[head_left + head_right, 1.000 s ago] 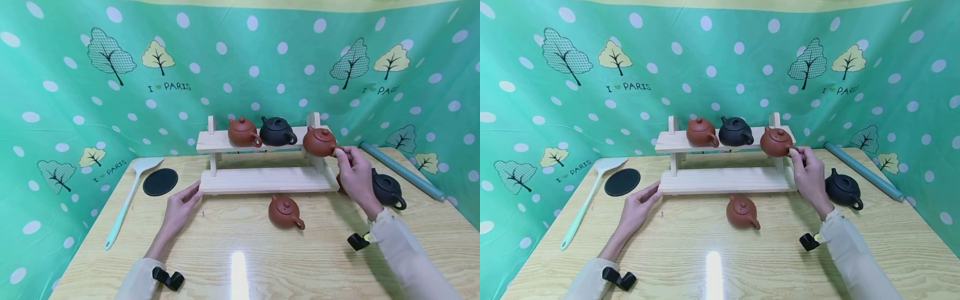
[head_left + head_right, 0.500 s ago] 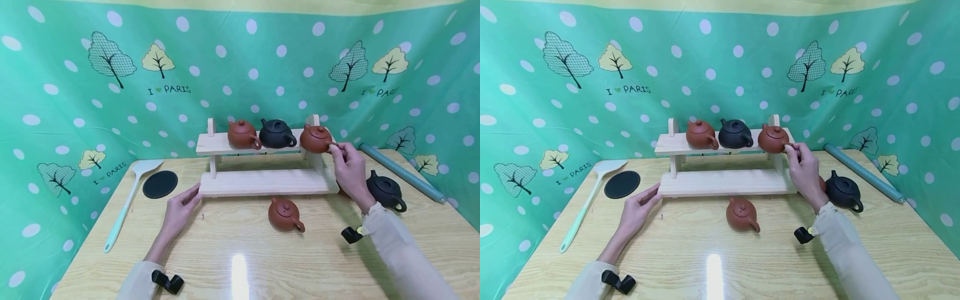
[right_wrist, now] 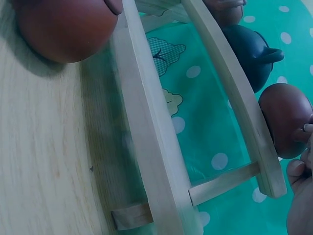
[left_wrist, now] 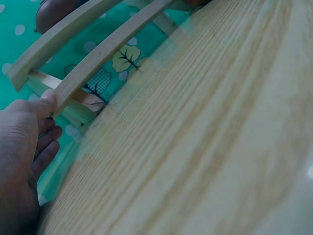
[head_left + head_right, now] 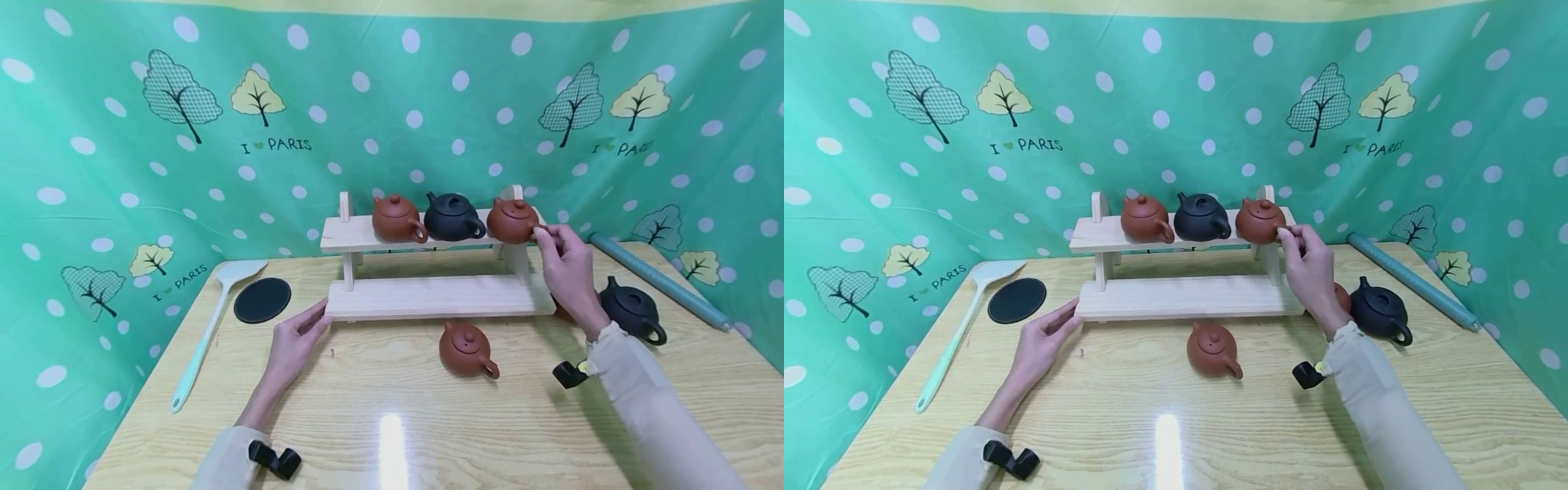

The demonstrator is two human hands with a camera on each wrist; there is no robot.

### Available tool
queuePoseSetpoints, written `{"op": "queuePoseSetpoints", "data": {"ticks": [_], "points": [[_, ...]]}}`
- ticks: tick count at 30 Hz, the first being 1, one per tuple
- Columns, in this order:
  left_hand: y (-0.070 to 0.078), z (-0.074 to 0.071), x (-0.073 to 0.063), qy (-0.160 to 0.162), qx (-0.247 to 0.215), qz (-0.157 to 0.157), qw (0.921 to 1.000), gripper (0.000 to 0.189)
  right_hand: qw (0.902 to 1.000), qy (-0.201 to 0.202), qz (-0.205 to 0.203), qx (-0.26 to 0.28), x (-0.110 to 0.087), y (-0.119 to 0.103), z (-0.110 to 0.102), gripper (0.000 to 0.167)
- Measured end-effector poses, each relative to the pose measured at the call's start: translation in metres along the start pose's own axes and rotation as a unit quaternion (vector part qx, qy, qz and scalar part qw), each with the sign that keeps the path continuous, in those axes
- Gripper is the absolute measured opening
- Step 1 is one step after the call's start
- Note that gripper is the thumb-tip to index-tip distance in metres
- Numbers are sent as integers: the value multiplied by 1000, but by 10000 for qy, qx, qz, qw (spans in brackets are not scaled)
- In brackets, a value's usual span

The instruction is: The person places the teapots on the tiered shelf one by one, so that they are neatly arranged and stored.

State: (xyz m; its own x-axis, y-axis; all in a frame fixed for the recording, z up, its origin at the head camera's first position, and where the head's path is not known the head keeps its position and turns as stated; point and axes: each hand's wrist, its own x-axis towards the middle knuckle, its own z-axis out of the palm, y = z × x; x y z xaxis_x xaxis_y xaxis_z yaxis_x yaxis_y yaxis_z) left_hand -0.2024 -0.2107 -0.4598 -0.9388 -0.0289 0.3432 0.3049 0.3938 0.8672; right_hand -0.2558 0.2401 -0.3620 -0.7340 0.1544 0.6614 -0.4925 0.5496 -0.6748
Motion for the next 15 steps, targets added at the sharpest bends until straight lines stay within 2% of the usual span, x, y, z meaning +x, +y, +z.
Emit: {"op": "queuePoseSetpoints", "data": {"ticks": [5,12,15], "points": [[1,0,0,-13,-27,-45,10000,41,9999,-11,154,13,2,-3,2,18],[1,-1,0,-52,35,-57,10000,42,9998,-45,97,160,0,-37,1,20],[1,-1,0,-49,4,-41,10000,42,9998,-45,100,180,0,-41,0,20]]}}
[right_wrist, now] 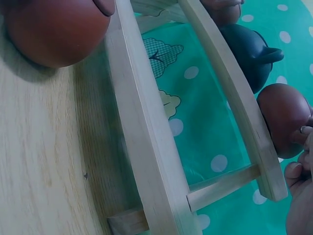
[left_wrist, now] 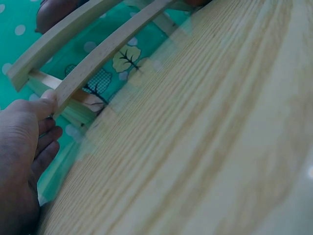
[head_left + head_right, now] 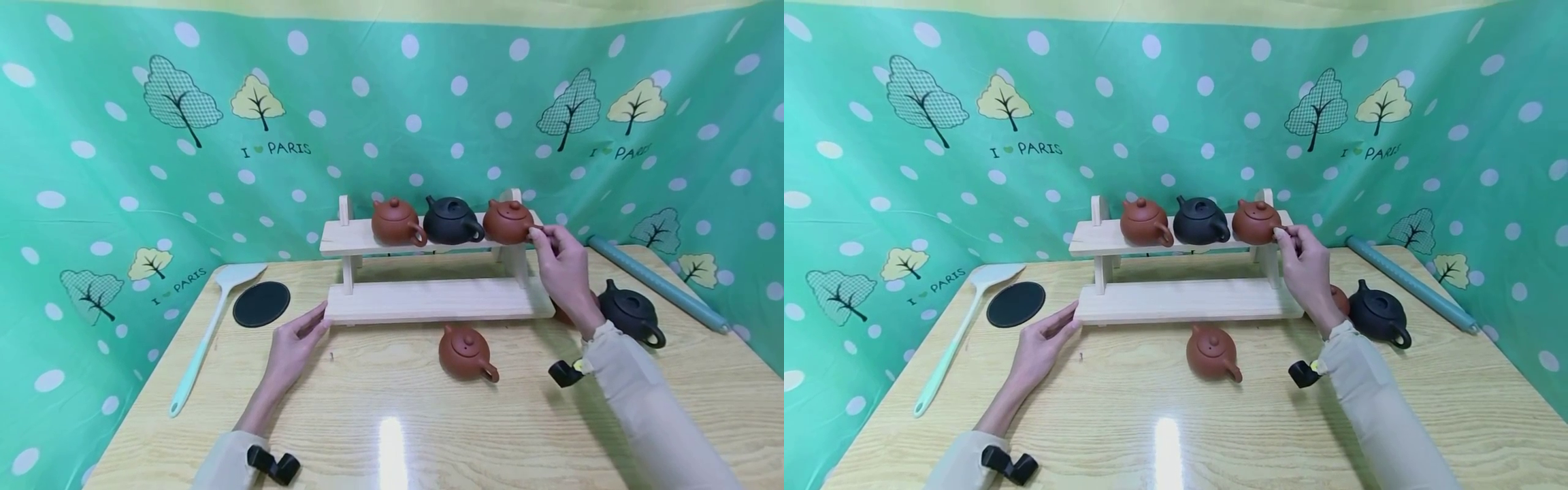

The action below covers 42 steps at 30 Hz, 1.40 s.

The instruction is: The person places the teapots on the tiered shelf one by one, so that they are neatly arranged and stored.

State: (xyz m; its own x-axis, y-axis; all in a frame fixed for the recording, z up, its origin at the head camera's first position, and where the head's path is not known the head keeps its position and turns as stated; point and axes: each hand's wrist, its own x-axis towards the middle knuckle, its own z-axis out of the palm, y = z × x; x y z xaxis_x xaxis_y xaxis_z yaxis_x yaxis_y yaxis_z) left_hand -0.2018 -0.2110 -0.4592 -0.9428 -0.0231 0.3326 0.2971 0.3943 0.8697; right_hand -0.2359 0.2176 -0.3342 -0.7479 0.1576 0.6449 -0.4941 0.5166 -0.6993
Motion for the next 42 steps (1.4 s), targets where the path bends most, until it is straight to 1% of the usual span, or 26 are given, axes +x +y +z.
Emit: {"op": "queuePoseSetpoints", "data": {"ticks": [7,9,19,26,31,39,42], "points": [[-2,0,0,5,-77,58,10000,41,9995,44,221,-229,4,32,7,20],[-2,0,0,14,-76,61,10000,42,9995,54,207,-236,5,36,8,20],[-2,-1,0,25,-23,105,9999,41,9997,97,179,-162,7,39,10,23],[0,0,0,17,-91,55,9999,40,9998,157,70,-132,8,38,11,24],[0,0,0,6,-77,29,10000,40,9997,180,105,-121,9,38,13,25],[-2,-1,-1,-15,-174,-59,9998,41,9995,211,197,-129,9,41,16,21],[-3,-1,-1,-24,-170,-17,9999,41,9993,273,208,-136,9,41,19,19]]}}
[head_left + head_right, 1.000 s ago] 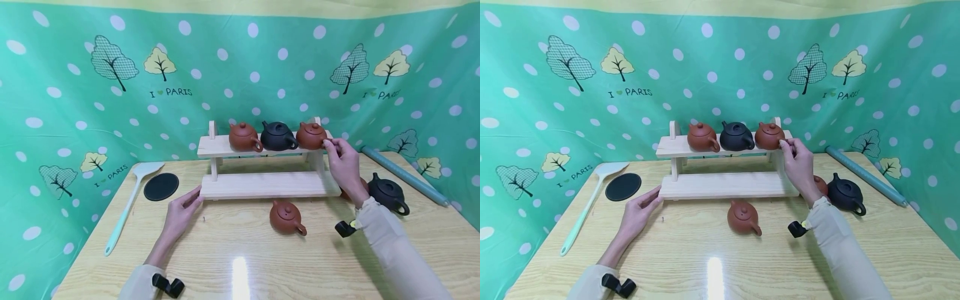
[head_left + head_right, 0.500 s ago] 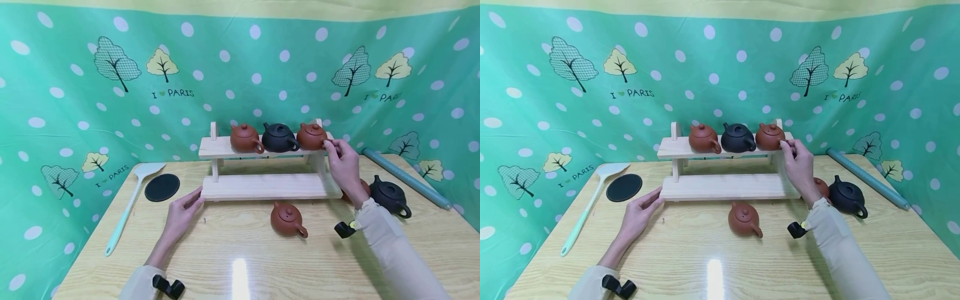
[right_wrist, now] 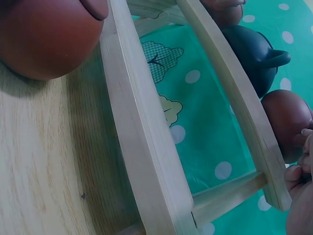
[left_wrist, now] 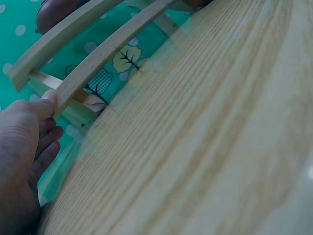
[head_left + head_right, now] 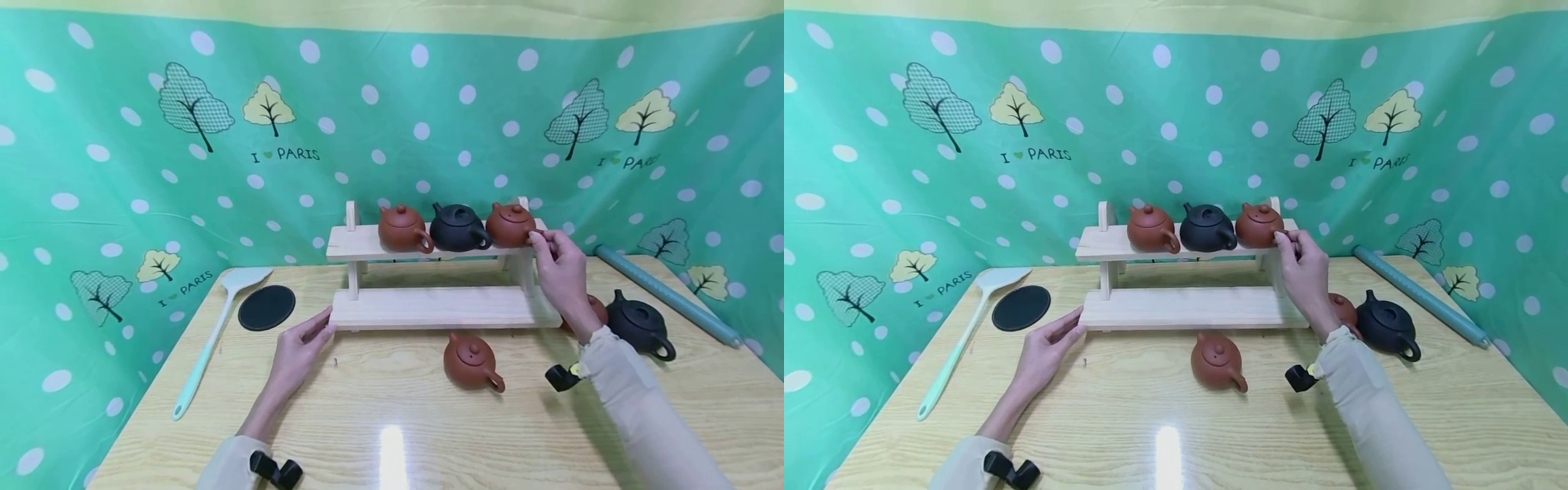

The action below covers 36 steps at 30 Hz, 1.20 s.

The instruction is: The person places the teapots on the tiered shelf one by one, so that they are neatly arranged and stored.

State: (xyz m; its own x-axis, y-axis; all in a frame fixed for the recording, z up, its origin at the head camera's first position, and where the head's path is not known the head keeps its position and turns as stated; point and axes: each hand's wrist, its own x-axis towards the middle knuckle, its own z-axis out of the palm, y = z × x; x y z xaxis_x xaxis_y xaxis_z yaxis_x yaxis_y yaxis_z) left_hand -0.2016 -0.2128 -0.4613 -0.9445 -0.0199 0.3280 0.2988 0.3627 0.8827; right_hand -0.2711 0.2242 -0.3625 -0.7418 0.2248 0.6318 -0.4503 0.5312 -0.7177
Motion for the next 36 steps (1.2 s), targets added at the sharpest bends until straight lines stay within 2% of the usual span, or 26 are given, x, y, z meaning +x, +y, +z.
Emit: {"op": "queuePoseSetpoints", "data": {"ticks": [7,13,22,25,31,36], "points": [[-1,0,-3,-2,34,56,10000,40,10000,-22,-11,72,-6,-16,0,20],[1,2,-1,5,34,26,10000,40,9999,28,40,125,-7,-22,-4,21],[2,1,2,63,146,31,9999,38,9996,-25,-23,293,-8,-42,-7,21],[2,0,3,73,134,14,9999,38,9994,-85,93,316,-5,-38,-6,21],[2,1,2,60,120,-63,9999,39,9966,-360,592,451,-2,-7,-3,25],[0,1,2,91,95,-48,9999,39,9939,-489,716,677,-6,0,-9,28]]}}
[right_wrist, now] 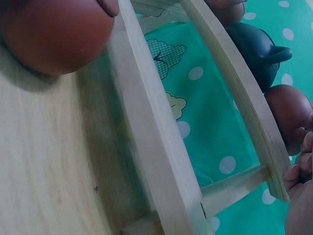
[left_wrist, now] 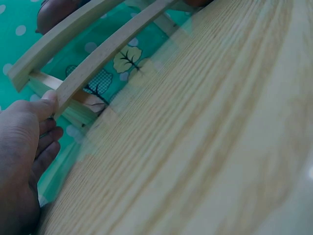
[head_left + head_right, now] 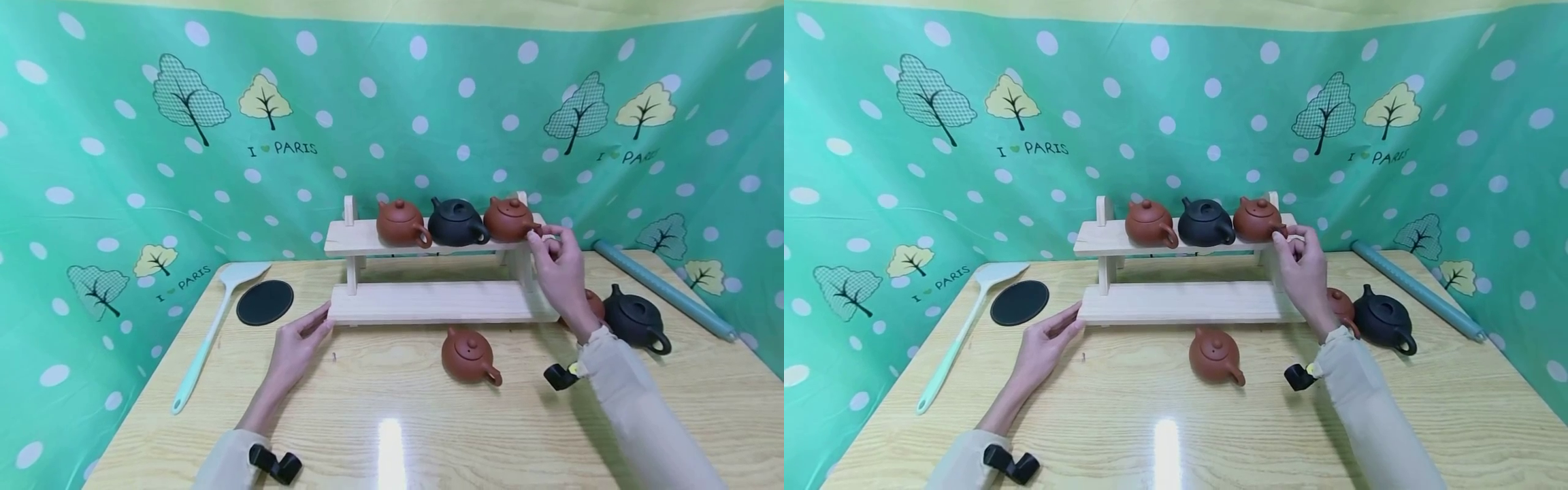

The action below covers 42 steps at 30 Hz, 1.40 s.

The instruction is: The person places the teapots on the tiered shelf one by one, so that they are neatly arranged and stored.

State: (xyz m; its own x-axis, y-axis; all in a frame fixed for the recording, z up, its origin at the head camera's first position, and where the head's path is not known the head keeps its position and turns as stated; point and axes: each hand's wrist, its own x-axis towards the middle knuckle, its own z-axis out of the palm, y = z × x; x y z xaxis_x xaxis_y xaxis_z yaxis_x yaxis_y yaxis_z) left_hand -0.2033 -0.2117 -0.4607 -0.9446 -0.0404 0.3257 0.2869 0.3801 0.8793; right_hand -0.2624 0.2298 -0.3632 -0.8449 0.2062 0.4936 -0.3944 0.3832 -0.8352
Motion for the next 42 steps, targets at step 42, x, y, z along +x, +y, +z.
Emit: {"op": "queuePoseSetpoints", "data": {"ticks": [42], "points": [[3,-1,-1,-25,97,8,9999,41,9948,-949,-376,-21,-123,9,-11,10]]}}
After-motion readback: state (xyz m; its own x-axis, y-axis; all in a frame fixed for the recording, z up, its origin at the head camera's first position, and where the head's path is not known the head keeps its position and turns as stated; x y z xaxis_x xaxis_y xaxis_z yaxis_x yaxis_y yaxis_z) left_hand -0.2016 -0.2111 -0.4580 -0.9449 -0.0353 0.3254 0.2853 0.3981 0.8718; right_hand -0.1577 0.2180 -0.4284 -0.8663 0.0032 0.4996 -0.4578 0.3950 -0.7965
